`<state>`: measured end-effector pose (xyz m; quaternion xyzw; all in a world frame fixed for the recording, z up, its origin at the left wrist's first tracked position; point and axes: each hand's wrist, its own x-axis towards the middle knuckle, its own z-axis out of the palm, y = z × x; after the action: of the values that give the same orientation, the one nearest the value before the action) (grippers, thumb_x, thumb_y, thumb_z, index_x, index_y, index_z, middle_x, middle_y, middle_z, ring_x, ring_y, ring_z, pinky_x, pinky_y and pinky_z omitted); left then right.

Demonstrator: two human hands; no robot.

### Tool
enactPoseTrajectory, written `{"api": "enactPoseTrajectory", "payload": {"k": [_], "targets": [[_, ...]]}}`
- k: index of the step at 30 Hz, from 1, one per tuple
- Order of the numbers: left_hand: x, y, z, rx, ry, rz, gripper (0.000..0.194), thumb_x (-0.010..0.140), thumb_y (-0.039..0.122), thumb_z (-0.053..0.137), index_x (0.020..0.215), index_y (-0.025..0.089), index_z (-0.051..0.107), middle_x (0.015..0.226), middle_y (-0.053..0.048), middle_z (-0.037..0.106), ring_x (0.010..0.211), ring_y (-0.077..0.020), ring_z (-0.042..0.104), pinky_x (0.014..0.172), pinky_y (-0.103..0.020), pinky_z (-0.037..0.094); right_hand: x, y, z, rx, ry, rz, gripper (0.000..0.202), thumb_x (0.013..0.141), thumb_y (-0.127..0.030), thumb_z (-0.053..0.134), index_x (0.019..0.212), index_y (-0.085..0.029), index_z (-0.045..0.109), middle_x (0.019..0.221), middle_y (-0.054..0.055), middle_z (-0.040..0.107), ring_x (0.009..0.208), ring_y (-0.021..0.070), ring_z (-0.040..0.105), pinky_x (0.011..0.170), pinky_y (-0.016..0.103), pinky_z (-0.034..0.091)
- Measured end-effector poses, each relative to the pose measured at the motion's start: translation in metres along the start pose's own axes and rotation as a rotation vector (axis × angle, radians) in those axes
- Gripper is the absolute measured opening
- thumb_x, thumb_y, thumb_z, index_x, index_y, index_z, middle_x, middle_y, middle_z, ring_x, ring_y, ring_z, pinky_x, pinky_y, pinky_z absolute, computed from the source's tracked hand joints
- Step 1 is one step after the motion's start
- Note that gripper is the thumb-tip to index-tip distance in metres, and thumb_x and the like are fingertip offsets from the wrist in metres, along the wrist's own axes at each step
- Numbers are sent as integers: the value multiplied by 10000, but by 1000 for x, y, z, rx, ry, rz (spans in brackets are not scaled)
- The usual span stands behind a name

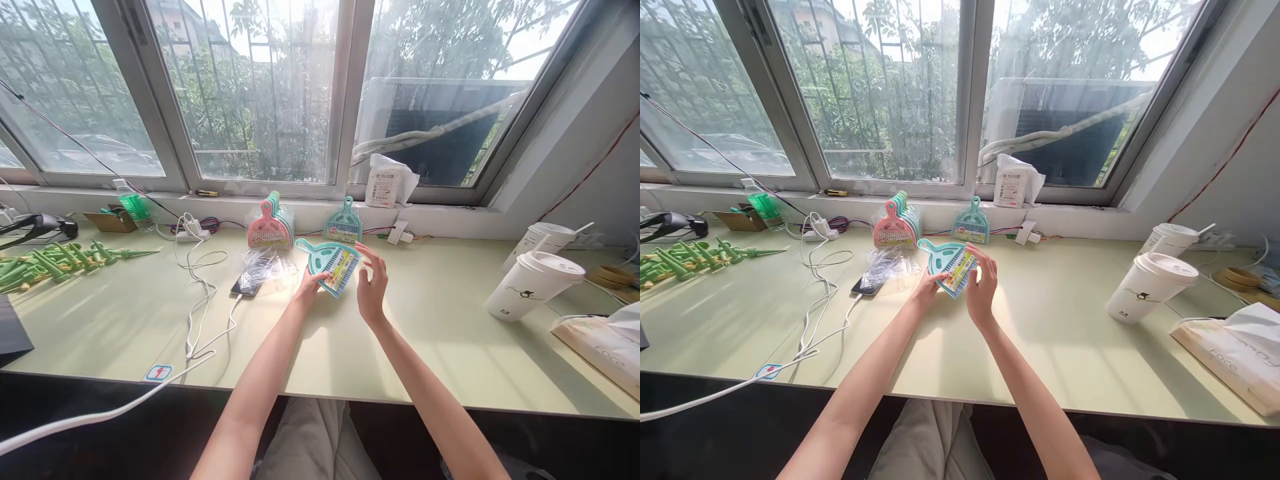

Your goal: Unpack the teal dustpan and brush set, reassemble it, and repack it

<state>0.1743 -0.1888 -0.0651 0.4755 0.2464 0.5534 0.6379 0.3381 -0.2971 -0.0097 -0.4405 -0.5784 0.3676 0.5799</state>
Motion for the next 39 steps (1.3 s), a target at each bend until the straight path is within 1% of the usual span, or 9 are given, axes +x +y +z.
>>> {"api": "enactPoseTrajectory", "payload": {"k": [4, 10, 19, 22, 24, 28, 31, 34, 39], "targets": [[-1, 4, 9, -78, 29, -10, 704, 538, 171, 840, 1184, 193, 561, 1153, -109, 677, 1143, -319, 605, 998, -479, 439, 39, 33, 13, 100, 132, 110, 602, 829, -531, 538, 1348, -239, 451, 1292, 103, 612, 1245, 273, 557, 985, 458, 517], [-1, -1, 16, -36, 14, -46, 727, 519, 162, 856, 1178, 170, 549, 1093, -103, 687, 1070, -300, 630, 975, -457, 449, 44, 78, 10, 492, 117, 299, 394, 718, -308, 710, 1071, -230, 555, 1090, 46, 693, 965, 204, 688, 871, 346, 576], [0, 3, 13, 105, -5, -63, 700, 518, 224, 873, 1155, 184, 587, 1108, -102, 670, 1074, -302, 618, 947, -429, 466, 43, 76, 6, 495, 112, 323, 356, 706, -284, 726, 1009, -227, 549, 1005, 43, 708, 882, 210, 706, 809, 372, 599], [3, 7, 10, 248, -2, -55, 602, 644, 335, 815, 1180, 189, 584, 1084, -106, 673, 1084, -306, 602, 958, -446, 448, 45, 77, 3, 499, 118, 292, 385, 683, -296, 750, 1004, -226, 550, 990, 42, 711, 872, 214, 706, 798, 381, 600], [4, 13, 6, 422, 150, 22, 483, 775, 397, 699, 1198, 199, 577, 1076, -115, 663, 1110, -307, 577, 988, -462, 415, 46, 78, 0, 506, 151, 287, 404, 660, -288, 766, 997, -221, 554, 965, 41, 714, 857, 215, 707, 788, 383, 602], [1, 35, -11, 990, 691, 301, 355, 891, 283, 507, 1237, 208, 541, 1219, -146, 571, 1250, -314, 452, 1070, -486, 319, 47, 80, -5, 508, 175, 282, 400, 646, -285, 779, 979, -213, 570, 948, 43, 719, 843, 215, 707, 785, 385, 605], [-4, 47, -32, 1369, 891, 285, 441, 848, 185, 512, 1288, 169, 491, 1377, -200, 443, 1339, -361, 334, 1062, -534, 305, 46, 78, -6, 501, 154, 278, 388, 654, -282, 776, 982, -211, 581, 963, 49, 724, 866, 228, 709, 803, 398, 605], [-6, 45, -53, 1522, 811, 139, 470, 788, 110, 543, 1256, 147, 521, 1319, -233, 499, 1299, -387, 386, 1036, -544, 324, 44, 77, -4, 480, 136, 299, 353, 666, -260, 764, 965, -210, 583, 944, 49, 728, 857, 236, 713, 793, 405, 608], [-4, 28, -63, 1381, 501, 18, 266, 742, 22, 507, 879, 194, 657, 978, -164, 640, 1104, -342, 551, 963, -464, 395, 44, 82, -1, 438, 128, 338, 291, 701, -223, 724, 956, -220, 584, 924, 46, 728, 840, 226, 714, 771, 393, 613]]}}
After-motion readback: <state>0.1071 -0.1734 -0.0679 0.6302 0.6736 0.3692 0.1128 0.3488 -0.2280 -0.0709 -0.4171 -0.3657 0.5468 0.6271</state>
